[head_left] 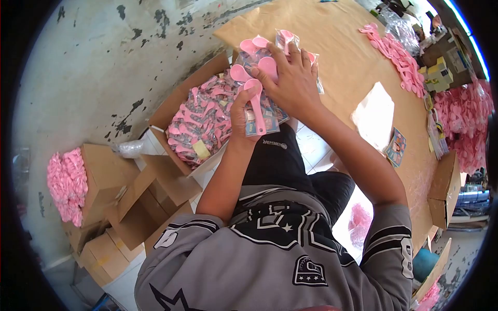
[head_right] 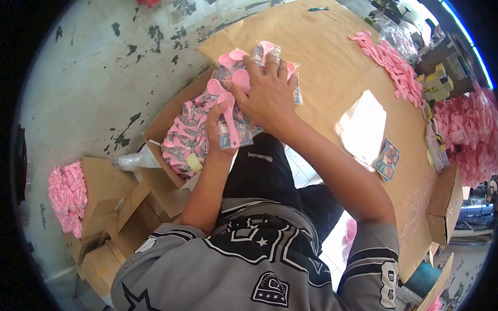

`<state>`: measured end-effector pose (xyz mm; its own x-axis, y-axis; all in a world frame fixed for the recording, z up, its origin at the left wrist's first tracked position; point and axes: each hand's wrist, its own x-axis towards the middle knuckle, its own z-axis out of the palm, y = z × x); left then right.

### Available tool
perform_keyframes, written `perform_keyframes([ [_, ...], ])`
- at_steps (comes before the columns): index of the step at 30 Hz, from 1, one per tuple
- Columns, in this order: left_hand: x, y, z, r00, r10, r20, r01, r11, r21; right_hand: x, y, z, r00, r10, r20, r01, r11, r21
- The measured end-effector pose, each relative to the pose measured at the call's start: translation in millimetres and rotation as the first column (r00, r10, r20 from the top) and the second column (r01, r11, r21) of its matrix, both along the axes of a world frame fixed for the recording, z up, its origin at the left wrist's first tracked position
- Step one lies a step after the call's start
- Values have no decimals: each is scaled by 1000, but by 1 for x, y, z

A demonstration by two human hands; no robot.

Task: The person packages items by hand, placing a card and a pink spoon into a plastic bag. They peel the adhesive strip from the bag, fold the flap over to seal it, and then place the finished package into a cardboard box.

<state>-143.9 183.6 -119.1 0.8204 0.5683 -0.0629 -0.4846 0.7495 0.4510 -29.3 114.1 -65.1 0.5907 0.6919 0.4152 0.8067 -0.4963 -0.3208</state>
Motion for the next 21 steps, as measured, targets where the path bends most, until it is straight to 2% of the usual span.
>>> perform_keyframes([
  [3, -34, 21, -20, 995, -49, 90, 46, 999, 27, -37, 19, 3, 997, 72, -9, -72, 997, 12],
  [4, -42, 18, -2, 993, 115, -9, -113, 988, 103, -47, 28, 0, 996, 86, -2, -86, 996, 11],
  [7, -74, 45, -9, 994, 72, 83, -81, 990, 113, -76, 57, -1, 985, 171, -29, -168, 983, 75],
  [11, -94, 84, -25, 973, 228, 46, -231, 971, 70, -95, 103, -22, 962, 268, -40, -259, 953, 155],
  [13, -96, 113, -64, 956, 292, 33, -294, 954, 63, -92, 122, -54, 950, 299, -86, -285, 947, 145],
  [14, -99, 124, -86, 945, 327, -24, -319, 934, 158, -88, 130, -73, 948, 302, -97, -288, 948, 139],
  [16, -116, 162, -175, 967, 216, -136, -201, 973, 114, -78, 141, -107, 953, 282, -113, -278, 959, 57],
  [17, -125, 176, -213, 969, 156, -191, -142, 986, 85, -76, 137, -109, 950, 272, -150, -264, 962, 73],
  [18, -134, 178, -236, 911, 210, -354, -238, 971, -36, -75, 131, -111, 947, 262, -188, -250, 965, 85],
  [20, -152, 168, -276, 722, 218, -657, -464, 857, -225, -74, 114, -107, 932, 250, -264, -225, 967, 121],
  [21, -160, 169, -301, 681, 228, -696, -479, 858, -187, -73, 105, -101, 921, 252, -297, -210, 963, 167],
])
